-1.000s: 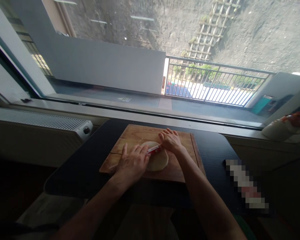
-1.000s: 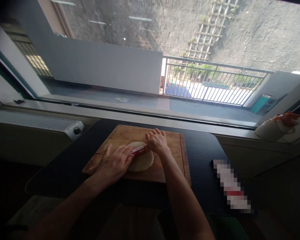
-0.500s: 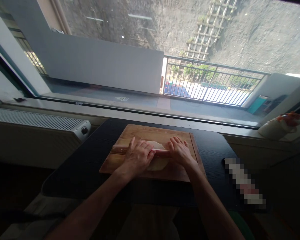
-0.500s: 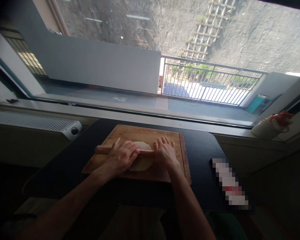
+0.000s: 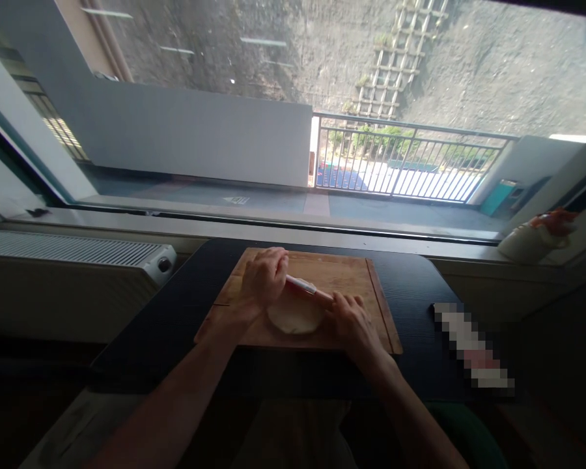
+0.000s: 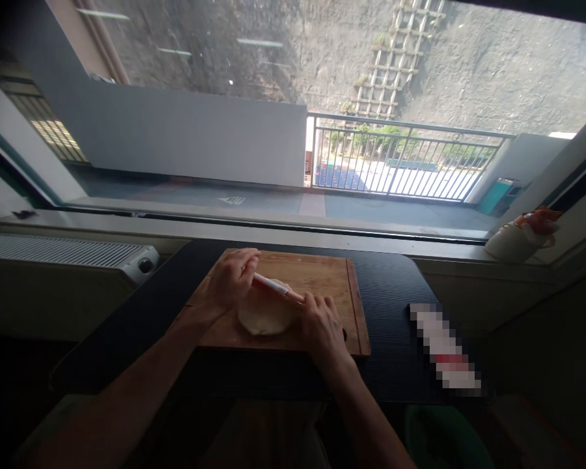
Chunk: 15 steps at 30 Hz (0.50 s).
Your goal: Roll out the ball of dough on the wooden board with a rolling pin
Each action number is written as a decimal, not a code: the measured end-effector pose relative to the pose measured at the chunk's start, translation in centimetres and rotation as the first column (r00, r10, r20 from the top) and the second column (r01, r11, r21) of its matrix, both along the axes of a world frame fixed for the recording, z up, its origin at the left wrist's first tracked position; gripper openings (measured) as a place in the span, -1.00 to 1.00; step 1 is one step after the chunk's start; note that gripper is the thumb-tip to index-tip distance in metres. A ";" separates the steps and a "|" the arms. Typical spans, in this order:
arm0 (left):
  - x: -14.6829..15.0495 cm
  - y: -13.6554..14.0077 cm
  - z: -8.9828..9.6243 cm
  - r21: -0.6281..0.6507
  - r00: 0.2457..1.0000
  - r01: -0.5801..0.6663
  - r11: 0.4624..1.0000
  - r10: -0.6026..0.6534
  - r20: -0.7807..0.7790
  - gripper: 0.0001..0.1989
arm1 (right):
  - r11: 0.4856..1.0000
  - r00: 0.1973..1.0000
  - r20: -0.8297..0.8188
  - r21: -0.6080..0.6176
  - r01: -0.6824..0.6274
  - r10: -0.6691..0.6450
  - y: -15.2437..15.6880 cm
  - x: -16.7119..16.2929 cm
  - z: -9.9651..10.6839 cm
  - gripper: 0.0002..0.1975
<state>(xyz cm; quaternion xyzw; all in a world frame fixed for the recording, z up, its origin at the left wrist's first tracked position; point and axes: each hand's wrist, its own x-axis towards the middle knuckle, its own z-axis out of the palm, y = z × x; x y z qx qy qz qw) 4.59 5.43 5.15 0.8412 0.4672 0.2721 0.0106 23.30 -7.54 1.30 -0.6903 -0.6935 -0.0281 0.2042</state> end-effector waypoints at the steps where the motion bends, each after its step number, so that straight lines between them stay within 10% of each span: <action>1: 0.3 0.3 0.2 -0.006 1.000 -0.008 1.000 0.008 0.008 -0.56 | 0.999 0.999 0.009 0.002 0.044 -0.044 0.8 0.8 0.4 -0.61; 9: 1.2 -1.4 -0.9 -0.070 0.999 -0.018 0.997 0.016 -0.031 -0.65 | 0.999 0.995 0.099 -0.032 -0.020 0.023 4.0 2.2 1.3 -0.76; 15: 0.1 -0.8 -1.1 -0.235 0.991 -0.037 0.971 0.005 -0.133 -0.77 | 0.986 0.984 0.069 -0.029 0.165 -0.162 3.9 5.0 0.2 -0.72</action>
